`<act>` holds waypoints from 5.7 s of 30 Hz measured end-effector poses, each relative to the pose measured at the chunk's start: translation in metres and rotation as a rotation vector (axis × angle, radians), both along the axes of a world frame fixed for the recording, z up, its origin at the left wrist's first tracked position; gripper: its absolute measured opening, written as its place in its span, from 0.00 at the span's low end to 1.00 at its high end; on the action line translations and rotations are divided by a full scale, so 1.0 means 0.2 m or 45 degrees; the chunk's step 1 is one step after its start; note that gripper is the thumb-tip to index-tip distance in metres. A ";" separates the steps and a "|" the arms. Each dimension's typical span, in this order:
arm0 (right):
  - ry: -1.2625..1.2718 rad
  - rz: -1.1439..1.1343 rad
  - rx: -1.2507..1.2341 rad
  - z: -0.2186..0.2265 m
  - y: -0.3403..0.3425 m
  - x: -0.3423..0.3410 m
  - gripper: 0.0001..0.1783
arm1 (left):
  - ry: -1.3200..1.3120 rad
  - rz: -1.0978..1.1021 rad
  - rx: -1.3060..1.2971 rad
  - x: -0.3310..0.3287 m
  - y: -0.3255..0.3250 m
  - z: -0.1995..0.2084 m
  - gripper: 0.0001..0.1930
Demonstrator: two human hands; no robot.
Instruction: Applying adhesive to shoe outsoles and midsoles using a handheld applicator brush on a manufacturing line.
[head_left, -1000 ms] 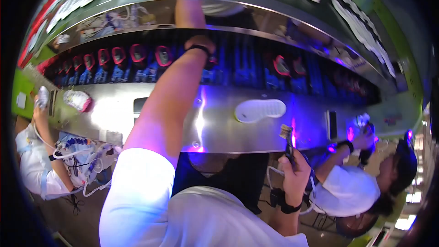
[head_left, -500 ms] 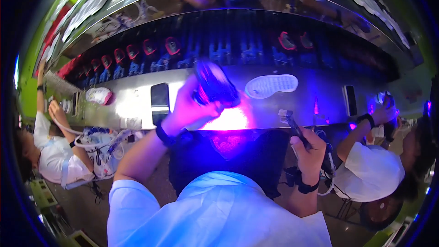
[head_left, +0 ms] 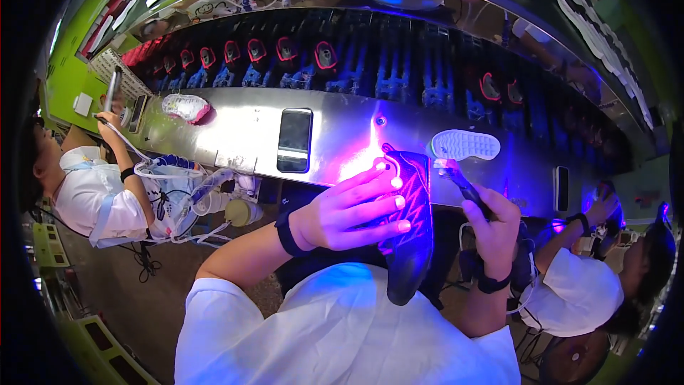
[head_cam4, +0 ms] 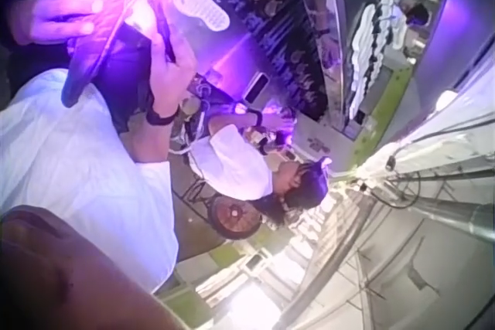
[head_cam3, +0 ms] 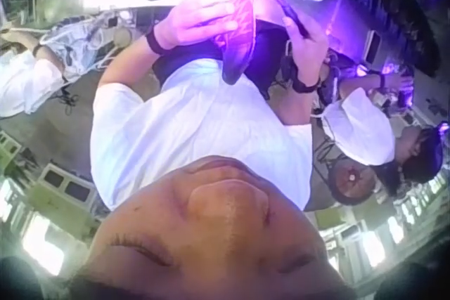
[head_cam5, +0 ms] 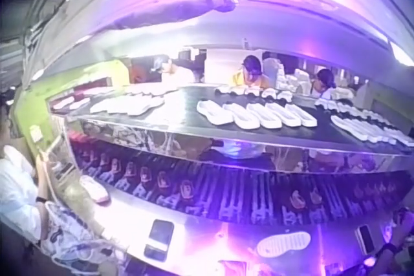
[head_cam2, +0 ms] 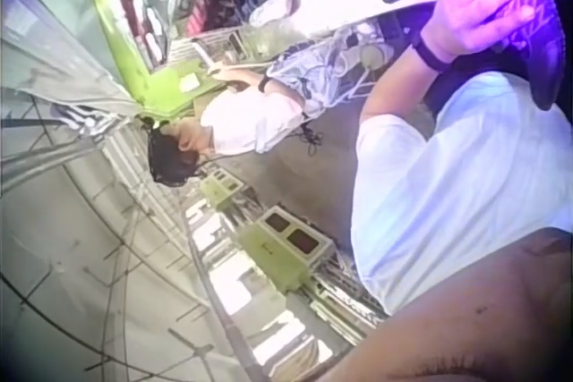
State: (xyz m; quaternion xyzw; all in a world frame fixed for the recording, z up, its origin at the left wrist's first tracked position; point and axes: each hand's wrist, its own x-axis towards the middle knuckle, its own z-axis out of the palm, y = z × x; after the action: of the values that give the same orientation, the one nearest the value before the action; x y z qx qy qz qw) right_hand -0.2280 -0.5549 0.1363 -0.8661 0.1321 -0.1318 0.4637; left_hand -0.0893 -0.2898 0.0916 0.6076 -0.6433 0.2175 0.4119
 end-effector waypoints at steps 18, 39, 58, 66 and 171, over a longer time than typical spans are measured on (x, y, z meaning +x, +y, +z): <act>0.201 0.046 0.433 -0.08 -0.07 -0.14 0.18 | -0.113 -0.055 0.152 0.02 -0.12 -0.02 0.21; 0.339 0.007 0.760 -0.33 -0.20 -0.40 0.18 | 0.481 0.275 0.319 -0.10 -0.28 -0.20 0.31; 0.182 0.076 0.056 -0.22 -0.08 -0.33 0.18 | 0.971 0.571 0.727 -0.17 -0.12 -0.09 0.34; -0.020 0.292 -0.103 -0.18 -0.22 -0.23 0.21 | 1.122 0.237 0.746 -0.07 -0.13 -0.01 0.33; -0.126 -0.014 0.143 -0.41 -0.26 -0.40 0.19 | 3.471 -0.487 -0.033 -0.32 -0.35 -0.04 0.29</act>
State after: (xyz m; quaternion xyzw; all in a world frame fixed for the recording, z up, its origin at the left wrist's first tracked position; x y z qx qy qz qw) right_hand -0.3071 -0.6073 0.0539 -0.8304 0.1208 -0.1694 0.5169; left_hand -0.1537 -0.3603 0.0828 0.2371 0.1950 -0.5986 0.7399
